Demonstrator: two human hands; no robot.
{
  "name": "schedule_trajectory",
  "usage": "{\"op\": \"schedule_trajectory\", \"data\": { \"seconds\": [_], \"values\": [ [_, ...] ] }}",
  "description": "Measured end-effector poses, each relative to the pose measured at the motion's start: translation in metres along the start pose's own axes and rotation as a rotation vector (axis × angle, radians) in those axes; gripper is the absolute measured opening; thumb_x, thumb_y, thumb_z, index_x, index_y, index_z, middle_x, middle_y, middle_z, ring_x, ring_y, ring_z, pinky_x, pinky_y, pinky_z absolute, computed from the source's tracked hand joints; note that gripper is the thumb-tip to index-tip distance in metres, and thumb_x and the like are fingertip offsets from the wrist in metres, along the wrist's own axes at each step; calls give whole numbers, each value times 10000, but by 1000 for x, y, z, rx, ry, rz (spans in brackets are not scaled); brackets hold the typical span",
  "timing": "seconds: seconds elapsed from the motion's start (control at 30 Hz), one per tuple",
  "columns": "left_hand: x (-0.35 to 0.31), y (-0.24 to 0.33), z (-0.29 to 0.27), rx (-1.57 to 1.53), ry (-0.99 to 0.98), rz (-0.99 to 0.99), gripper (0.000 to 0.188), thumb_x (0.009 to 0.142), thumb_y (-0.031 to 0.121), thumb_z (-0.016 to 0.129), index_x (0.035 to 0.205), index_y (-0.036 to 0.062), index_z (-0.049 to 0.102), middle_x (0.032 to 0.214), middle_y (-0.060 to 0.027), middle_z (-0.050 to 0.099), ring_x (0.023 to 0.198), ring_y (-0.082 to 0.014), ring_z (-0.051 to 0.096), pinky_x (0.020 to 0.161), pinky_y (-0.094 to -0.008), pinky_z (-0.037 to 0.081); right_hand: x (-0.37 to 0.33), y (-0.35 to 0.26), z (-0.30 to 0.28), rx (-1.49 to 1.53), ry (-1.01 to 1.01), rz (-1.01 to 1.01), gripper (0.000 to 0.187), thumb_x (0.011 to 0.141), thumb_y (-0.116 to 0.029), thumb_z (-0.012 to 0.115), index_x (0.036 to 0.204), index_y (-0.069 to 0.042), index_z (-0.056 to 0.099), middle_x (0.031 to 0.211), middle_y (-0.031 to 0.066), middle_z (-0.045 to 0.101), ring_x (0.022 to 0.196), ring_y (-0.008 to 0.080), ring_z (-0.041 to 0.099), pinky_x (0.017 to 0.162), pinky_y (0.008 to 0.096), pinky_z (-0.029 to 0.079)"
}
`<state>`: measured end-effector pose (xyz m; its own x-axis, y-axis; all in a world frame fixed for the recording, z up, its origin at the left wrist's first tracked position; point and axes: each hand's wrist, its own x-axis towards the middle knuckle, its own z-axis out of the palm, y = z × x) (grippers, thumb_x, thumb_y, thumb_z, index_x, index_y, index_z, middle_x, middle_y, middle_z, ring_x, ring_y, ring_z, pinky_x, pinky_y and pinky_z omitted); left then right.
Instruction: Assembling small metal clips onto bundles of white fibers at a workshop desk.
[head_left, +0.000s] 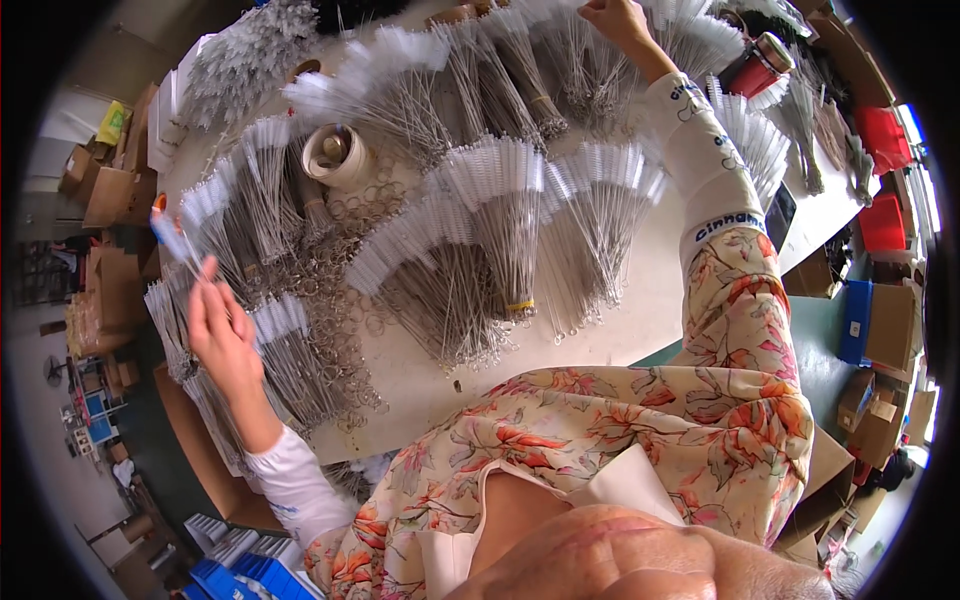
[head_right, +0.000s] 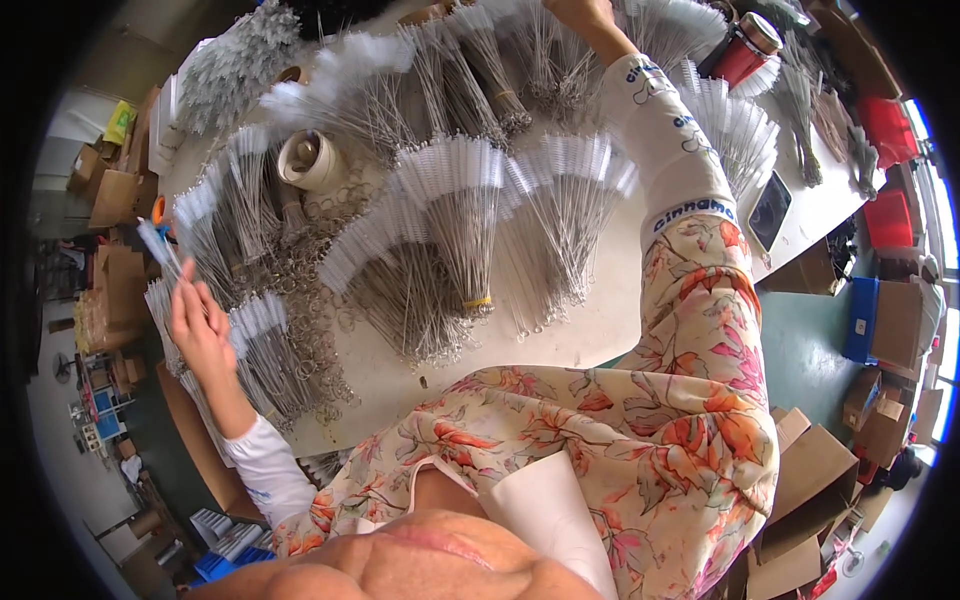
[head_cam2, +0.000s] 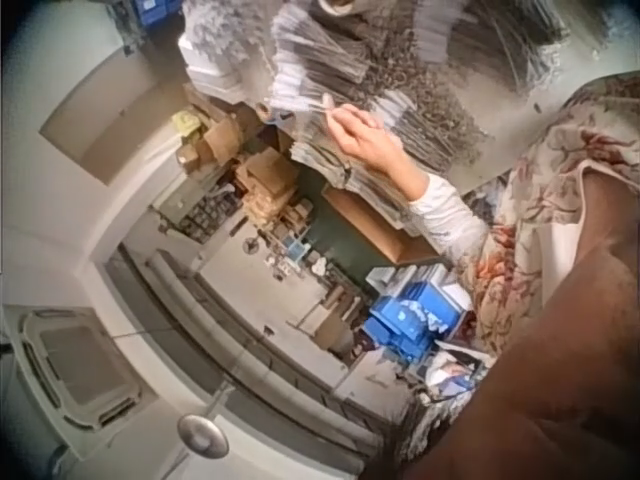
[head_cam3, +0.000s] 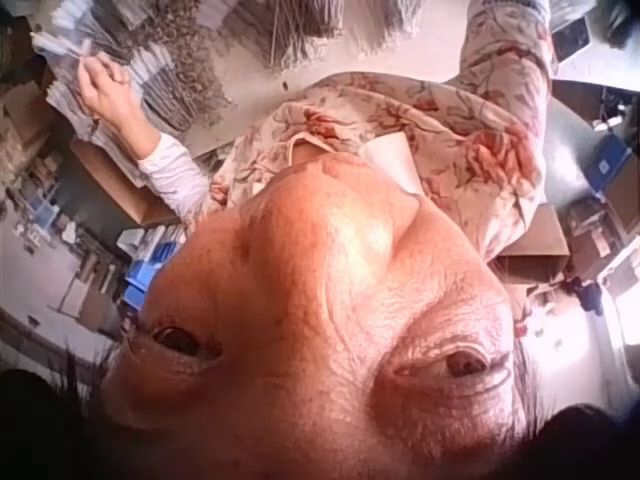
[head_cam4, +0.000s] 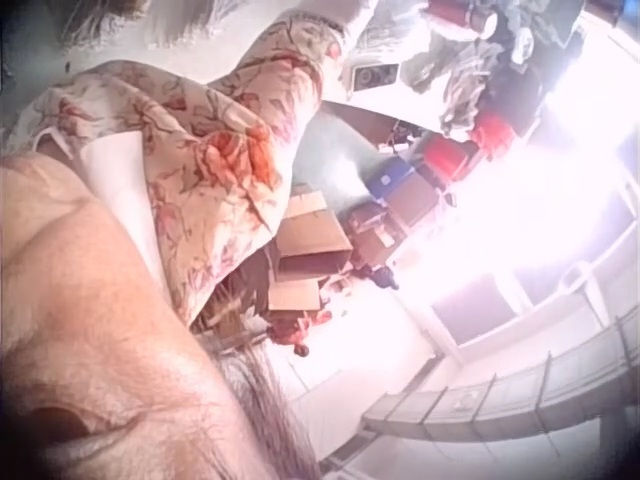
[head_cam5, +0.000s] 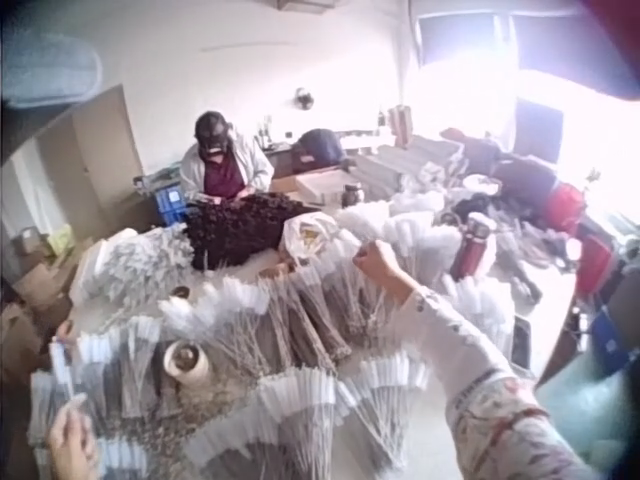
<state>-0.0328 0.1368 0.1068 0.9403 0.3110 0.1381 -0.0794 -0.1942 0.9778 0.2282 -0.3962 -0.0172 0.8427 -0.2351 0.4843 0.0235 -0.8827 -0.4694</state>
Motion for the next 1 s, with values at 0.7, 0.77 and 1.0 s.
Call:
{"op": "schedule_trajectory", "data": {
  "seconds": [0.7,0.77,1.0],
  "values": [
    [-93,-57,-24,-165,-12,-163,291,952,218,446,1052,-20,580,705,15,448,471,-1,286,384,-146,204,-6,-100,25,760,-351,-68,195,797,-188,586,891,-23,632,651,42,565,550,116,530,492,295,415],
    [-99,-60,-18,-223,-56,-146,278,949,206,452,1027,-22,592,700,15,444,473,-1,280,390,-147,204,-22,-130,57,225,-170,-210,233,764,-230,619,882,-29,631,708,102,622,598,169,583,547,323,462],
    [-121,-62,-43,-223,30,-173,274,941,211,471,948,-23,613,688,9,456,493,-11,328,393,-159,213,-38,-173,57,-211,-395,-121,486,618,-480,678,854,-56,683,818,140,659,830,294,631,737,401,497]
  ]
}}
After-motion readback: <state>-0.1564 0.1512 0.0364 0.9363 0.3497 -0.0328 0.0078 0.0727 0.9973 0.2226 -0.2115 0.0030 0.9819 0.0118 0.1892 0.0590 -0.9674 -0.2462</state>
